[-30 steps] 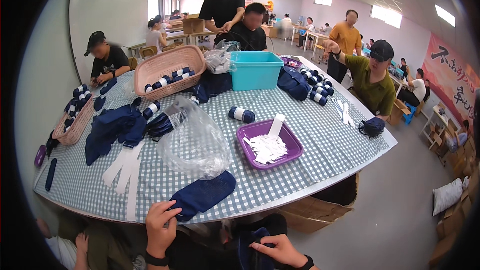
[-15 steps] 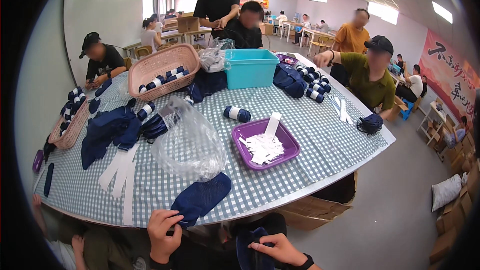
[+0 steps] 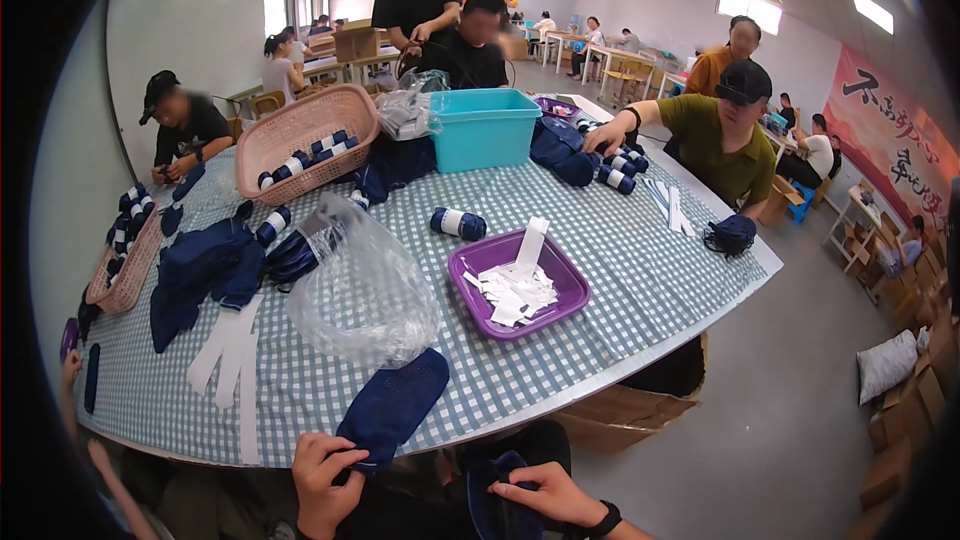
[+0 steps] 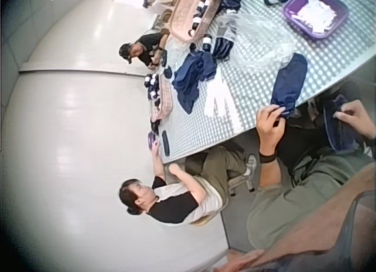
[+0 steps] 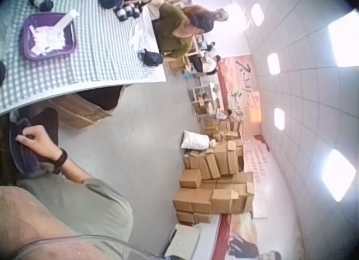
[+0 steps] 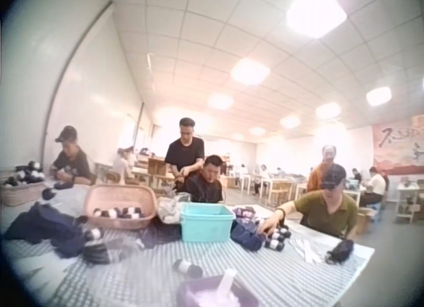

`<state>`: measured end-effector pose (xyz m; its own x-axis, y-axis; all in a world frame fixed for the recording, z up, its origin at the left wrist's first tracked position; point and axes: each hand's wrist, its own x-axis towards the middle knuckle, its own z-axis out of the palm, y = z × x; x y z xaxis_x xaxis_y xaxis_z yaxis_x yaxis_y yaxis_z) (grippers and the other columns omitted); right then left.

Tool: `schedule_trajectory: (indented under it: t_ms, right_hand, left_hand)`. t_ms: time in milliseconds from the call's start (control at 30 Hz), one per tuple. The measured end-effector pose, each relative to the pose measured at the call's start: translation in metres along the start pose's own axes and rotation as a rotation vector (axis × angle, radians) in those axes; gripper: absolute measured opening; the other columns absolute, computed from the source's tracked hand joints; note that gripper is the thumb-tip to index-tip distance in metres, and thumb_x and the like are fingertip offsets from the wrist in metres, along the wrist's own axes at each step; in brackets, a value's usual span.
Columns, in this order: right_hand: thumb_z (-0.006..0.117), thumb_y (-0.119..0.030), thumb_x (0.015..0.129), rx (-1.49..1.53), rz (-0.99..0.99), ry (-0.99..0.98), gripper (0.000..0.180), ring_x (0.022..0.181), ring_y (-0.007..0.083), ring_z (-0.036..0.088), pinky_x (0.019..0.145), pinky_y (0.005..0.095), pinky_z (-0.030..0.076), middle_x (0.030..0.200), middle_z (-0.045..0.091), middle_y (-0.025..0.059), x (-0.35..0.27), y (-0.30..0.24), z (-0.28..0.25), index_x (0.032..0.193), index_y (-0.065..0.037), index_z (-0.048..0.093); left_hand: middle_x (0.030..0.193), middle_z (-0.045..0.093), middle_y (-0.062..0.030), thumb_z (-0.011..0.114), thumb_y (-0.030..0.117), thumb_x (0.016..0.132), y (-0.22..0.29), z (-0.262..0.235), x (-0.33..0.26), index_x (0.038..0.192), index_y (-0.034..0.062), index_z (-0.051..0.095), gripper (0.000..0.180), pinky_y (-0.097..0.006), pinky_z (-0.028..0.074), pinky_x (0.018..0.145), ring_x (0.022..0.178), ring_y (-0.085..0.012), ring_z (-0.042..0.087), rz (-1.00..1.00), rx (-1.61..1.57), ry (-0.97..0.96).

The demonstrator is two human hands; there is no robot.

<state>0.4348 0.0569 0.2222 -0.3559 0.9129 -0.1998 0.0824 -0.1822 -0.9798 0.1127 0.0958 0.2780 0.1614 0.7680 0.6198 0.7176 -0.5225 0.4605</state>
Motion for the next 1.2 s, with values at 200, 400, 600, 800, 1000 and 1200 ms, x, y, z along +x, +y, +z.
schedule_trajectory:
  t_ms: [200,400,600,800,1000,1200]
  right_hand:
    - [0.069,-0.019,0.096,-0.187,0.038,-0.04,0.022,0.083,0.0055,0.065,0.074,0.0219,0.049,0.089,0.075,0.0043,0.001,-0.011,-0.005,0.1,0.002,0.074]
    - [0.068,-0.028,0.096,-0.164,-0.09,0.015,0.026,0.063,0.0076,0.055,0.061,0.0246,0.043,0.07,0.066,0.0056,-0.001,-0.001,-0.003,0.095,-0.002,0.074]
    - [0.069,-0.028,0.095,-0.152,-0.073,0.028,0.025,0.064,0.0096,0.058,0.062,0.0244,0.044,0.074,0.069,0.0061,-0.003,-0.001,-0.001,0.096,-0.003,0.074]
    - [0.07,-0.021,0.096,-0.197,-0.006,-0.008,0.023,0.074,0.003,0.058,0.066,0.0225,0.047,0.078,0.071,0.003,-0.005,-0.004,0.0,0.096,0.001,0.074]
    - [0.069,-0.024,0.096,-0.21,-0.015,0.014,0.023,0.071,0.0068,0.06,0.066,0.0235,0.047,0.079,0.071,0.005,-0.016,0.002,-0.008,0.098,-0.001,0.074]
    - [0.067,-0.02,0.097,0.025,0.036,0.093,0.024,0.091,0.0093,0.066,0.083,0.0243,0.05,0.097,0.076,0.0062,-0.027,-0.013,-0.01,0.1,0.004,0.073]
  left_hand:
    - [0.087,0.069,-0.0068,0.074,-0.001,0.059,0.003,-0.001,0.01,0.087,0.0058,0.072,0.029,-0.039,0.05,0.08,0.089,-0.0292,0.062,-0.022,0.018,0.111]
    - [0.087,0.069,-0.0054,0.073,-0.001,0.057,-0.001,-0.003,0.011,0.085,0.008,0.075,0.03,-0.037,0.049,0.08,0.087,-0.0268,0.061,-0.064,-0.154,-0.082]
    - [0.087,0.067,-0.0072,0.07,-0.001,0.059,0.003,-0.012,0.013,0.095,0.005,0.074,0.037,-0.036,0.049,0.081,0.088,-0.0259,0.061,-0.065,-0.207,-0.131]
    - [0.091,0.065,-0.0109,0.069,-0.001,0.062,0.015,0.004,0.008,0.107,-0.0005,0.067,0.044,-0.036,0.048,0.084,0.089,-0.0238,0.061,-0.389,-0.347,0.087]
    - [0.088,0.066,-0.0075,0.073,0.002,0.059,0.019,0.018,0.025,0.091,0.0034,0.068,0.032,-0.037,0.048,0.086,0.094,-0.0254,0.06,-0.207,-0.344,0.045]
    - [0.089,0.07,-0.0032,0.076,0.003,0.053,0.021,0.027,0.03,0.081,0.0089,0.072,0.029,-0.039,0.048,0.086,0.096,-0.0268,0.059,-0.045,-0.21,-0.013]
